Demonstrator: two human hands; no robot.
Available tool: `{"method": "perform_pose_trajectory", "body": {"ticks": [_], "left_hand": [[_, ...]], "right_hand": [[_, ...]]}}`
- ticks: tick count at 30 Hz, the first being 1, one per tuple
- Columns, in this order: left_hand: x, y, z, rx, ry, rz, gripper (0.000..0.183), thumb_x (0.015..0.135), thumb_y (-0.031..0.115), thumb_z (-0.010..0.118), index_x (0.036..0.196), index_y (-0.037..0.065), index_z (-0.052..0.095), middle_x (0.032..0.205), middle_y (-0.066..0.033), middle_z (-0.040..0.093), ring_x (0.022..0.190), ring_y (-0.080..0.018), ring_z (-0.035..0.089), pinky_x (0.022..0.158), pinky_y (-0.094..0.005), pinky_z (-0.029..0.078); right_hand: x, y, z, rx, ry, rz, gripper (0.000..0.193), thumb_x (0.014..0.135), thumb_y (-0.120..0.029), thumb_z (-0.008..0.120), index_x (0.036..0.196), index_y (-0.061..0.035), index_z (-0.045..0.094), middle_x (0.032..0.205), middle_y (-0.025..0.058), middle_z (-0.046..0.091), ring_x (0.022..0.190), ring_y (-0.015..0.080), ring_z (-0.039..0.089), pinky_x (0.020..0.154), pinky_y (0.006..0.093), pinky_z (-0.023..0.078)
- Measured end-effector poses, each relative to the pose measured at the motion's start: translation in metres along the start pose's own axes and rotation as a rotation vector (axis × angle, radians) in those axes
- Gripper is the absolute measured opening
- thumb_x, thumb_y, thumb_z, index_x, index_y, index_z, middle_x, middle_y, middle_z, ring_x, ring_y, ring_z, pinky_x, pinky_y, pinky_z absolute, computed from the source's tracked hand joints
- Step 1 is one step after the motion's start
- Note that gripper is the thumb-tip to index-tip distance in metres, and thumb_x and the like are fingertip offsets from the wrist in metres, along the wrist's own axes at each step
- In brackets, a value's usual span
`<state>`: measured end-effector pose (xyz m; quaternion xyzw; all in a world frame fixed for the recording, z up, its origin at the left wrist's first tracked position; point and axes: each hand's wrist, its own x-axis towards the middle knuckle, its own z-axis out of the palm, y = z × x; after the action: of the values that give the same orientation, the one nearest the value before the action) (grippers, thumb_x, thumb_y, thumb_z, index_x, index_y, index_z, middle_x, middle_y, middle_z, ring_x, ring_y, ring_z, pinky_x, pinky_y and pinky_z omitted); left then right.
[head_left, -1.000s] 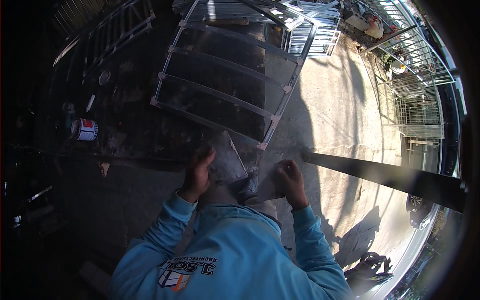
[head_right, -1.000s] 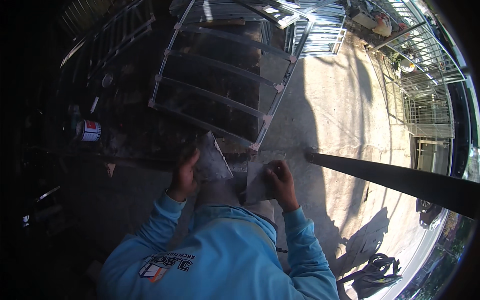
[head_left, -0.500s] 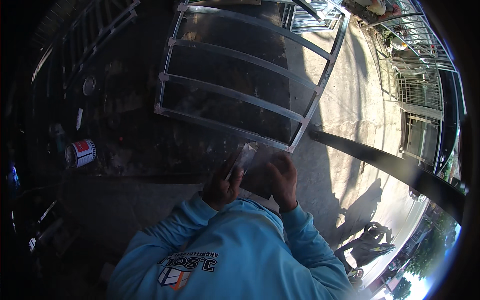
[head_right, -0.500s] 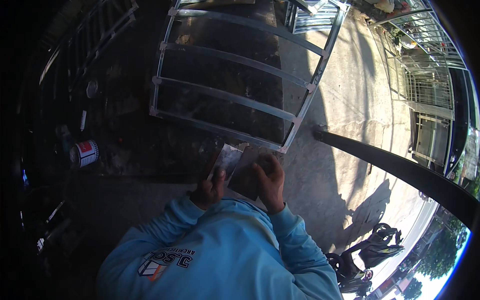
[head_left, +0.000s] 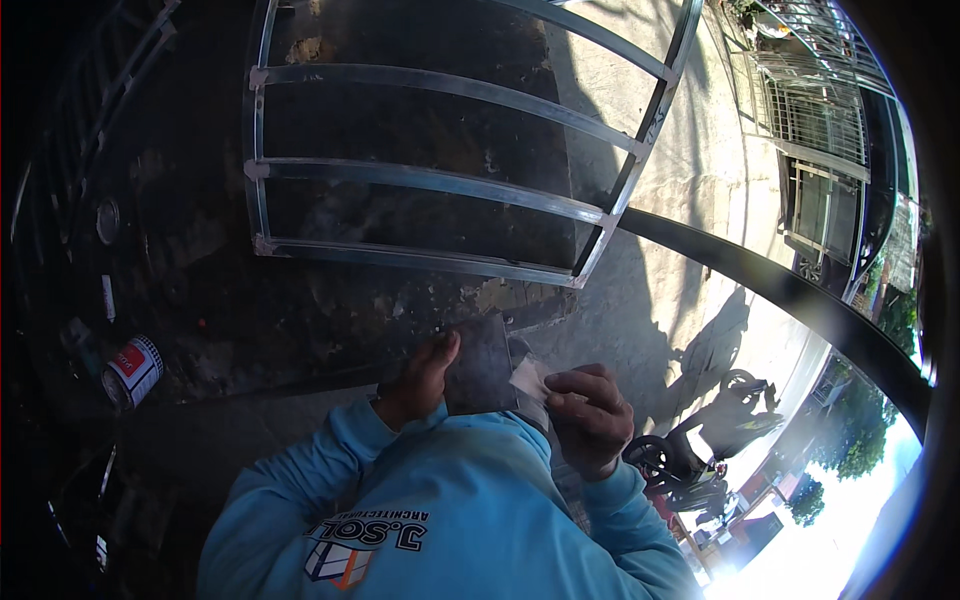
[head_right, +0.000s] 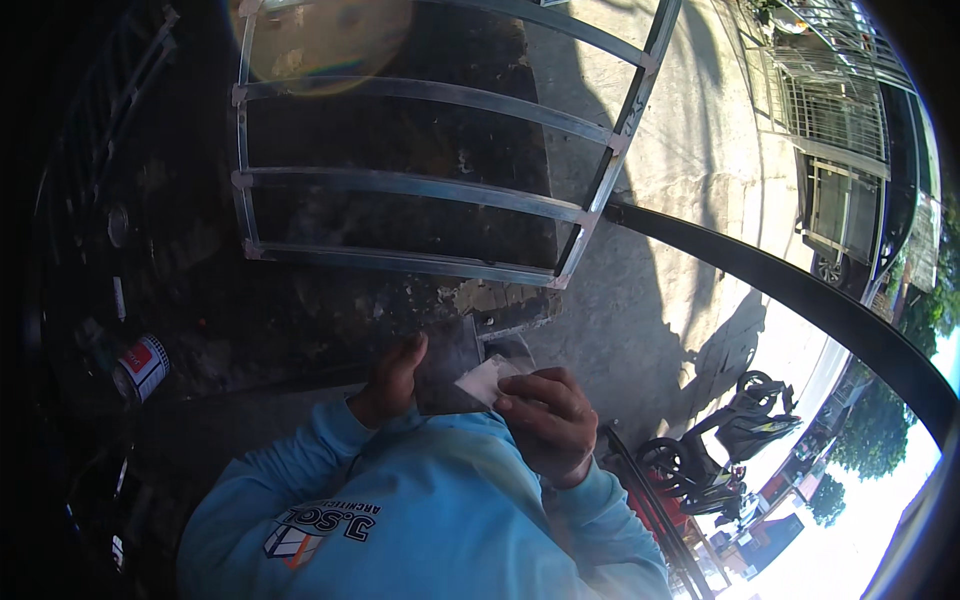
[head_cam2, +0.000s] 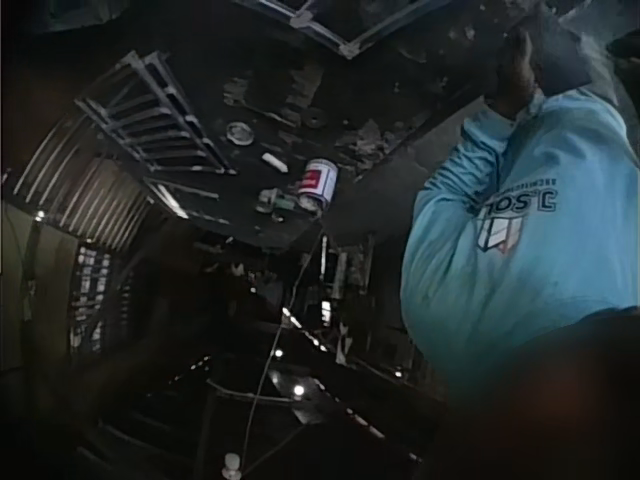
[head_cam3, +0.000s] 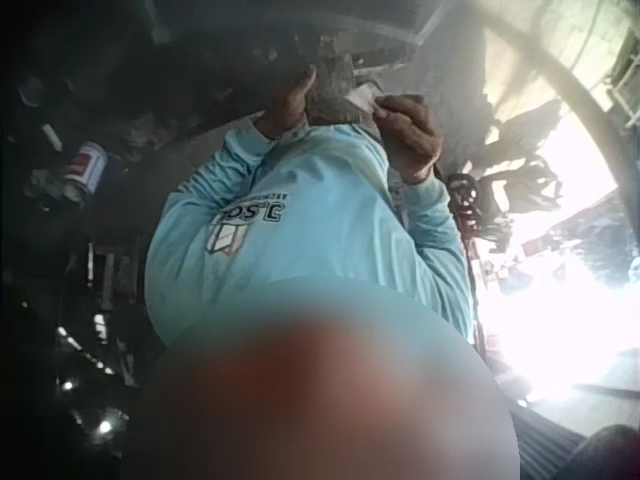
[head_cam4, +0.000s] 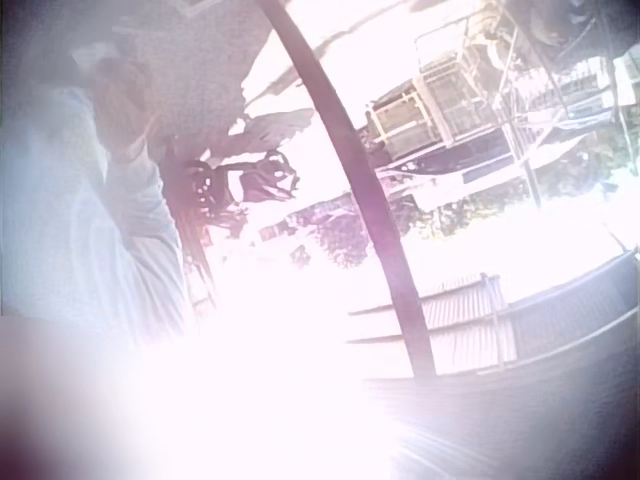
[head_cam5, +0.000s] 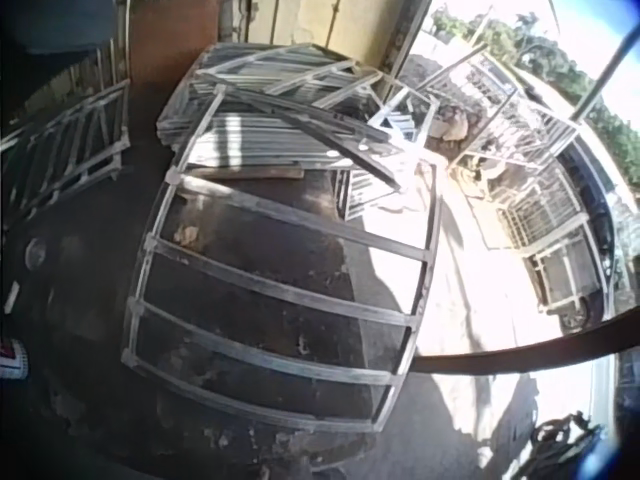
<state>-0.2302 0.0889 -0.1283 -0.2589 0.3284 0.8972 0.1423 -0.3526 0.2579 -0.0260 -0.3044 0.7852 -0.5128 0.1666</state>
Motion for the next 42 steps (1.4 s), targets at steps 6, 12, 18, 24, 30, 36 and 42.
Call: {"method": "perform_pose_trajectory", "body": {"ticks": [6,12,18,24,30,36,42], "left_hand": [[0.004,0.011,0.001,-0.654,-0.144,-0.159,0.043,0.097,0.013,0.054,0.136,0.000,0.044,0.127,-0.0122,0.057,0.114,-0.0203,0.057,0.100,-0.0362,0.048],[-0.002,0.012,-0.002,-0.611,-0.137,-0.095,0.048,0.093,0.011,0.058,0.137,0.001,0.043,0.126,-0.0137,0.057,0.112,-0.0205,0.059,0.098,-0.0343,0.048],[-0.027,0.050,-0.014,-0.582,-0.118,0.042,0.044,0.092,0.010,0.059,0.133,0.001,0.047,0.118,-0.0107,0.062,0.107,-0.0199,0.062,0.097,-0.0344,0.049],[-0.028,0.048,-0.045,0.053,0.240,0.364,0.034,0.092,0.010,0.058,0.125,0.002,0.055,0.114,-0.0079,0.064,0.105,-0.0164,0.062,0.092,-0.0344,0.051],[-0.031,0.054,-0.016,-0.286,0.362,0.349,0.027,0.092,0.016,0.061,0.117,0.005,0.060,0.109,-0.0042,0.064,0.100,-0.0150,0.062,0.090,-0.0334,0.050],[-0.018,0.041,0.042,-0.365,0.524,0.513,0.024,0.093,0.017,0.058,0.115,0.007,0.061,0.108,-0.0051,0.064,0.098,-0.0163,0.063,0.091,-0.0339,0.051],[0.012,0.020,0.111,-0.438,0.526,0.525,0.031,0.095,0.020,0.054,0.120,0.003,0.057,0.113,-0.0083,0.064,0.102,-0.0194,0.064,0.091,-0.0347,0.051]], "right_hand": [[0.006,-0.003,0.002,-0.244,-0.367,-0.204,0.037,0.063,-0.009,0.078,0.099,-0.0140,0.072,0.108,0.0042,0.069,0.082,0.0244,0.057,0.074,0.0353,0.046],[-0.004,0.015,0.007,-0.308,-0.263,-0.213,0.028,0.063,-0.004,0.075,0.089,-0.0119,0.073,0.104,0.0049,0.070,0.082,0.0252,0.058,0.072,0.0340,0.049],[-0.011,0.042,0.018,-0.159,-0.232,0.104,0.029,0.074,0.010,0.064,0.098,-0.0052,0.071,0.098,0.0095,0.069,0.085,0.0192,0.063,0.071,0.0325,0.051],[0.024,0.084,0.068,0.277,-0.179,0.547,0.041,0.081,0.006,0.061,0.122,0.0024,0.056,0.101,0.0093,0.067,0.093,0.0161,0.064,0.083,0.0302,0.051],[0.038,0.122,0.114,0.400,-0.417,0.406,0.038,0.083,0.000,0.061,0.121,0.0002,0.057,0.104,0.0138,0.067,0.096,0.0229,0.065,0.083,0.0319,0.051],[0.058,0.105,0.079,-0.115,-0.500,-0.121,0.031,0.084,-0.009,0.059,0.115,-0.0003,0.060,0.108,0.0239,0.062,0.097,0.0428,0.060,0.077,0.0482,0.051],[0.098,0.107,-0.023,0.285,-0.437,-0.113,0.032,0.087,0.003,0.050,0.116,0.0006,0.063,0.105,0.0183,0.067,0.091,0.0309,0.067,0.082,0.0359,0.052]]}}
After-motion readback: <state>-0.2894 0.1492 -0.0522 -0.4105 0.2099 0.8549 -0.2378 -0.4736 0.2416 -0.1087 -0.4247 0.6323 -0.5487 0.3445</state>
